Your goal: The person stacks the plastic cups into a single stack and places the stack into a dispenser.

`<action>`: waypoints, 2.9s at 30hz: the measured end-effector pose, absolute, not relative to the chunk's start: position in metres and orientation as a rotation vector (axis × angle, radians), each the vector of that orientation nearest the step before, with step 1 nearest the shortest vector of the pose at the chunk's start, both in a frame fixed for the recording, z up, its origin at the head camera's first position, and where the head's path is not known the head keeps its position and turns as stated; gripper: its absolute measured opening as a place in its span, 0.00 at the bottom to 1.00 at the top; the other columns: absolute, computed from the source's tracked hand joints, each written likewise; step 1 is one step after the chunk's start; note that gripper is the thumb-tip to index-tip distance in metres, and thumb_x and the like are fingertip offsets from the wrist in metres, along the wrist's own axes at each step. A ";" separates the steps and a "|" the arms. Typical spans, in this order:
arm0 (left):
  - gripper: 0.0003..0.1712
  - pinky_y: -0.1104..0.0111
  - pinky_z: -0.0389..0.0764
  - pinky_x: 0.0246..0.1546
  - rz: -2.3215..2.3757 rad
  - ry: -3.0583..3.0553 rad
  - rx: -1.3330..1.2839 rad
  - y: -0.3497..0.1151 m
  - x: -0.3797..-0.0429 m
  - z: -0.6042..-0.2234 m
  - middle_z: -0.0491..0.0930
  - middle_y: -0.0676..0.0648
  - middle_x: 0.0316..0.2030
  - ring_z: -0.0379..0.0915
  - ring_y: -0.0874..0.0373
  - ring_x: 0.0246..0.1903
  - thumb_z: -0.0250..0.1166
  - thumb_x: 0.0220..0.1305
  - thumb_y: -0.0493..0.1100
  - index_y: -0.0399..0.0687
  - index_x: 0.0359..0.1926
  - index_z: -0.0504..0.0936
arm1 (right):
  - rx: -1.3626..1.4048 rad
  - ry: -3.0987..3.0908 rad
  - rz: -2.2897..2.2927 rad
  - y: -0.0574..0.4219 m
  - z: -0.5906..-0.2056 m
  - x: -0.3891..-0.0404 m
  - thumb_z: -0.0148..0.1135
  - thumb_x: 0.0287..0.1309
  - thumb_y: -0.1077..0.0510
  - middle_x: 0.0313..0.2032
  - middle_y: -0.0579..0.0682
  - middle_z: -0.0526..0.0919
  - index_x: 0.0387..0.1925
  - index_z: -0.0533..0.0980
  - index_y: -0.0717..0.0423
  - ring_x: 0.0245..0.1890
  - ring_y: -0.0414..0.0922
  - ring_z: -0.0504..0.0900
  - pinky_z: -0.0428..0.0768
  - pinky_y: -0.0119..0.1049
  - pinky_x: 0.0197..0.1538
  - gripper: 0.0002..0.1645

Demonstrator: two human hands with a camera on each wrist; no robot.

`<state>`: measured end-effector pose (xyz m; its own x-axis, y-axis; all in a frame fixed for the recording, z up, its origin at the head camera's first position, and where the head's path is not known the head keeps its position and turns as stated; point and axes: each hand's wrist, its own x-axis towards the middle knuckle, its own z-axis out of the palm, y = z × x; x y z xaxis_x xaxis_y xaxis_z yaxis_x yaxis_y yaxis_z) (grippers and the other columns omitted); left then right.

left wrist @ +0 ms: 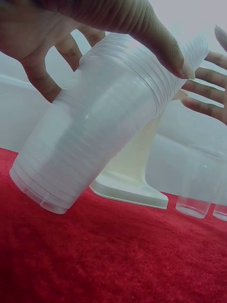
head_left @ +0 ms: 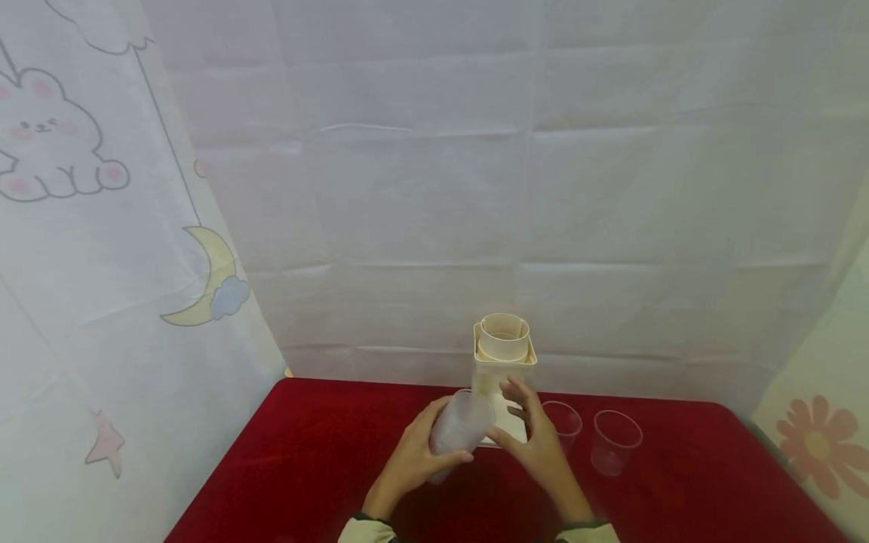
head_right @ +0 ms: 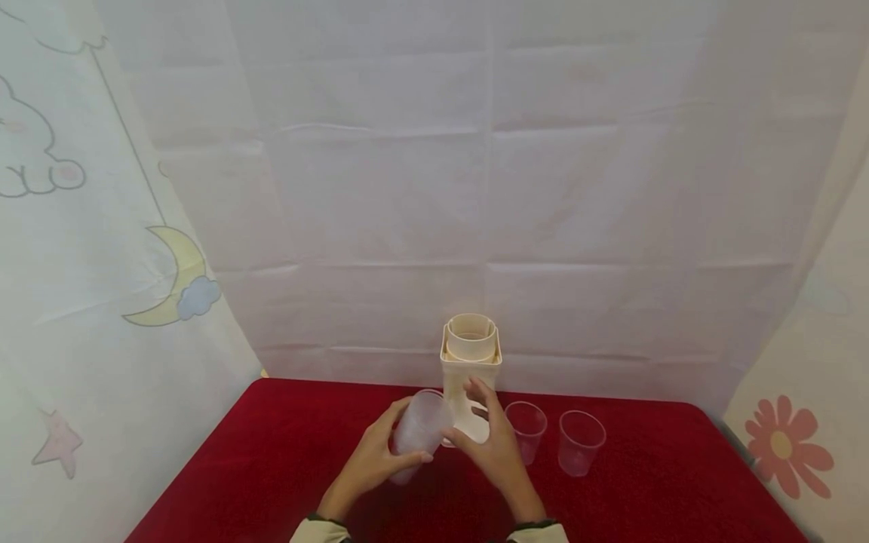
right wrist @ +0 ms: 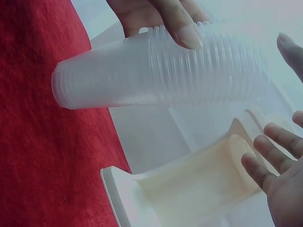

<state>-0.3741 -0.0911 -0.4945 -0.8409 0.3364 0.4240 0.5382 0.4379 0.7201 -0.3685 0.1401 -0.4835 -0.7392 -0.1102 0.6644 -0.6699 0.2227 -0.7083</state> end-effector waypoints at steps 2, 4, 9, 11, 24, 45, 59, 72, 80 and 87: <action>0.48 0.54 0.79 0.51 -1.359 -2.473 -0.761 -0.091 -0.374 -0.494 0.73 0.56 0.61 0.73 0.56 0.53 0.76 0.52 0.62 0.65 0.71 0.63 | 0.718 -2.020 1.530 0.141 -0.484 -0.369 0.76 0.49 0.67 0.62 0.60 0.74 0.72 0.61 0.58 0.63 0.41 0.72 0.75 0.32 0.60 0.50; 0.48 0.53 0.79 0.51 -1.361 -2.475 -0.757 -0.091 -0.373 -0.494 0.73 0.56 0.61 0.73 0.56 0.54 0.76 0.52 0.62 0.65 0.71 0.63 | 0.706 -2.023 1.514 0.142 -0.483 -0.369 0.76 0.49 0.66 0.61 0.59 0.74 0.72 0.61 0.57 0.62 0.40 0.72 0.75 0.32 0.60 0.50; 0.49 0.53 0.78 0.51 -1.361 -2.476 -0.755 -0.091 -0.373 -0.492 0.73 0.55 0.61 0.74 0.56 0.54 0.76 0.52 0.63 0.64 0.72 0.63 | 0.687 -2.016 1.497 0.146 -0.482 -0.369 0.76 0.49 0.66 0.61 0.60 0.75 0.71 0.62 0.57 0.62 0.41 0.73 0.73 0.28 0.60 0.49; 0.49 0.54 0.78 0.51 -1.361 -2.476 -0.757 -0.091 -0.373 -0.492 0.73 0.55 0.61 0.74 0.56 0.54 0.76 0.52 0.63 0.64 0.72 0.63 | 0.685 -2.006 1.509 0.148 -0.482 -0.369 0.76 0.49 0.67 0.61 0.60 0.74 0.71 0.62 0.58 0.62 0.41 0.72 0.72 0.26 0.60 0.49; 0.49 0.55 0.79 0.51 -1.367 -2.465 -0.763 -0.090 -0.373 -0.493 0.73 0.56 0.61 0.74 0.57 0.53 0.75 0.52 0.64 0.65 0.71 0.63 | 0.699 -1.993 1.494 0.155 -0.480 -0.370 0.76 0.47 0.69 0.62 0.64 0.73 0.72 0.60 0.60 0.62 0.39 0.71 0.69 0.20 0.59 0.52; 0.49 0.57 0.78 0.50 -1.371 -2.457 -0.777 -0.089 -0.373 -0.494 0.73 0.57 0.61 0.73 0.58 0.54 0.74 0.51 0.66 0.65 0.71 0.63 | 0.527 -2.091 1.394 0.172 -0.480 -0.370 0.77 0.49 0.66 0.63 0.58 0.74 0.73 0.59 0.55 0.58 0.54 0.76 0.73 0.22 0.56 0.53; 0.49 0.58 0.78 0.49 -1.354 -2.450 -0.765 -0.090 -0.373 -0.494 0.73 0.56 0.61 0.73 0.57 0.53 0.76 0.51 0.65 0.63 0.71 0.64 | 0.473 -2.111 1.421 0.183 -0.477 -0.366 0.76 0.52 0.64 0.66 0.55 0.71 0.75 0.58 0.49 0.59 0.52 0.74 0.73 0.22 0.55 0.53; 0.49 0.60 0.78 0.48 -1.359 -2.426 -0.758 -0.094 -0.371 -0.495 0.74 0.56 0.60 0.74 0.57 0.52 0.78 0.49 0.61 0.62 0.70 0.66 | 0.452 -2.098 1.409 0.187 -0.476 -0.366 0.76 0.52 0.63 0.66 0.57 0.71 0.75 0.58 0.51 0.61 0.47 0.72 0.70 0.21 0.58 0.52; 0.49 0.59 0.78 0.49 -1.366 -2.448 -0.750 -0.095 -0.372 -0.495 0.74 0.56 0.60 0.74 0.57 0.52 0.76 0.50 0.65 0.63 0.70 0.65 | 0.399 -2.103 1.360 0.193 -0.478 -0.369 0.76 0.51 0.63 0.65 0.59 0.72 0.74 0.59 0.53 0.60 0.39 0.72 0.70 0.20 0.57 0.52; 0.49 0.59 0.78 0.47 -1.378 -2.445 -0.746 -0.098 -0.370 -0.496 0.74 0.57 0.60 0.74 0.57 0.52 0.77 0.50 0.64 0.65 0.70 0.65 | 0.404 -2.100 1.369 0.195 -0.477 -0.367 0.76 0.51 0.63 0.65 0.61 0.71 0.74 0.58 0.56 0.60 0.35 0.71 0.68 0.18 0.57 0.53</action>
<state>-0.3703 -0.0976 -0.4958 -0.8419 0.3149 0.4383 0.5380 0.4261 0.7273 -0.3668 0.1951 -0.4767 -0.7778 0.0652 0.6252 -0.5456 0.4238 -0.7230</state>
